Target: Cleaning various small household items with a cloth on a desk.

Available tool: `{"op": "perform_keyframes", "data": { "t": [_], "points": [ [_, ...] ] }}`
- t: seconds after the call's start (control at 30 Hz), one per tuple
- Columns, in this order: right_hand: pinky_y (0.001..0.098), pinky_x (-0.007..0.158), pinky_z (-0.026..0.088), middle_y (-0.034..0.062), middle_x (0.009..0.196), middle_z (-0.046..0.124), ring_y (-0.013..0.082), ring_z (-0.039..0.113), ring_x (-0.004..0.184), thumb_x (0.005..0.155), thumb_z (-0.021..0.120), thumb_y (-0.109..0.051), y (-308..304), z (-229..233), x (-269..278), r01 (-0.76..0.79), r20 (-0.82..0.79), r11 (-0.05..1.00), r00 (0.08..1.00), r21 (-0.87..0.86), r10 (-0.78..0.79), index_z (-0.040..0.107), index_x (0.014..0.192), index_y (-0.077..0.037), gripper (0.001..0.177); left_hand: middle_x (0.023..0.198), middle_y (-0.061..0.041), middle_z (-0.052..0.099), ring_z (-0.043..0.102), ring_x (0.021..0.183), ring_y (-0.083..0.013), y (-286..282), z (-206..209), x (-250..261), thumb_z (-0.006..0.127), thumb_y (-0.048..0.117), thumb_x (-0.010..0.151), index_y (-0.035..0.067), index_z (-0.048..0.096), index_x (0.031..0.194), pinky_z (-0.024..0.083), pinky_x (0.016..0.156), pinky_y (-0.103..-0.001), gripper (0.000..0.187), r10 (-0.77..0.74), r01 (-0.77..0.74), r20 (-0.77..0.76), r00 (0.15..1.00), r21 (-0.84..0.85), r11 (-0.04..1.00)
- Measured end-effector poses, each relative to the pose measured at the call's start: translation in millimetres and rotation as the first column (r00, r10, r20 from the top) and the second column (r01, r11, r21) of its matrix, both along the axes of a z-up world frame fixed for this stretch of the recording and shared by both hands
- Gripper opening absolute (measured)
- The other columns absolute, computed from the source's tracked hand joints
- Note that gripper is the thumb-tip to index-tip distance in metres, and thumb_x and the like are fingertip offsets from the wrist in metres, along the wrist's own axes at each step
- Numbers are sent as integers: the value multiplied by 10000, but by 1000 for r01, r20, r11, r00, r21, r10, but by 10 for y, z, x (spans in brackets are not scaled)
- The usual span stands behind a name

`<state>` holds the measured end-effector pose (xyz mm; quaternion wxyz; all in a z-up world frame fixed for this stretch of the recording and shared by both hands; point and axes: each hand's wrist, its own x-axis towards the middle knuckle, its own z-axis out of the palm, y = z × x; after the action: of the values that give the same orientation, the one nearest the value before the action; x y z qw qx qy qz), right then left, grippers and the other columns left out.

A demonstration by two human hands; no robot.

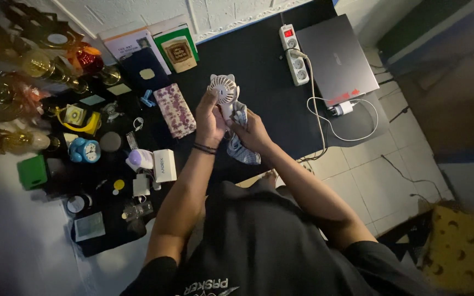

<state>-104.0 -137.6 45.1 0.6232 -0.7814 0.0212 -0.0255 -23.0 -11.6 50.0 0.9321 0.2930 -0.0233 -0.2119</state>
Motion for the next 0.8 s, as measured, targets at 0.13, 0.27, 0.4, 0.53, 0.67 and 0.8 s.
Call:
{"op": "perform_keyframes", "data": {
  "t": [0.13,0.27,0.4,0.53,0.67,0.8],
  "points": [
    [327,789,607,122,1045,733,178,725,923,1001,663,-228,17,52,18,0,19,999,1000,32,-1,596,1244,6,344,1139,-116,702,691,1072,-219,17,-36,23,739,283,951,25,638,1243,595,921,-390,403,40,-44,55,998,75,996],
    [320,776,617,107,1051,726,166,727,924,1002,645,-242,-8,24,26,-18,-40,998,999,66,21,591,1236,-8,335,1185,-99,684,670,1126,-208,9,-206,66,739,294,979,38,627,1273,573,980,-391,406,63,-64,16,998,42,997],
    [322,772,611,110,1044,725,167,720,921,1006,649,-244,-11,9,43,-23,-5,999,1000,41,23,598,1219,-7,322,1165,-104,691,678,1105,-212,3,-144,54,730,300,971,34,635,1261,577,969,-397,404,51,-51,-4,999,45,998],
    [328,782,597,120,1038,728,173,712,922,1008,669,-240,-9,-14,67,-3,45,1000,999,18,2,609,1198,2,313,1151,-98,695,684,1086,-203,-4,-129,75,757,323,929,40,636,1256,586,939,-389,449,41,-45,50,998,89,995],
    [312,772,617,98,1039,719,154,724,928,1014,650,-268,-18,-98,89,-21,25,998,1000,61,19,596,1206,-3,331,1158,-113,691,678,1071,-219,-5,-144,95,793,325,928,22,635,1258,583,928,-387,476,23,-25,37,999,37,999],
    [309,783,613,99,1056,723,159,722,947,1012,653,-286,-8,-93,103,-7,6,997,1000,71,6,594,1223,3,363,1139,-108,686,673,1045,-212,-6,-226,126,783,336,928,34,637,1269,584,878,-386,478,17,-18,14,1000,91,996]
  ]
}}
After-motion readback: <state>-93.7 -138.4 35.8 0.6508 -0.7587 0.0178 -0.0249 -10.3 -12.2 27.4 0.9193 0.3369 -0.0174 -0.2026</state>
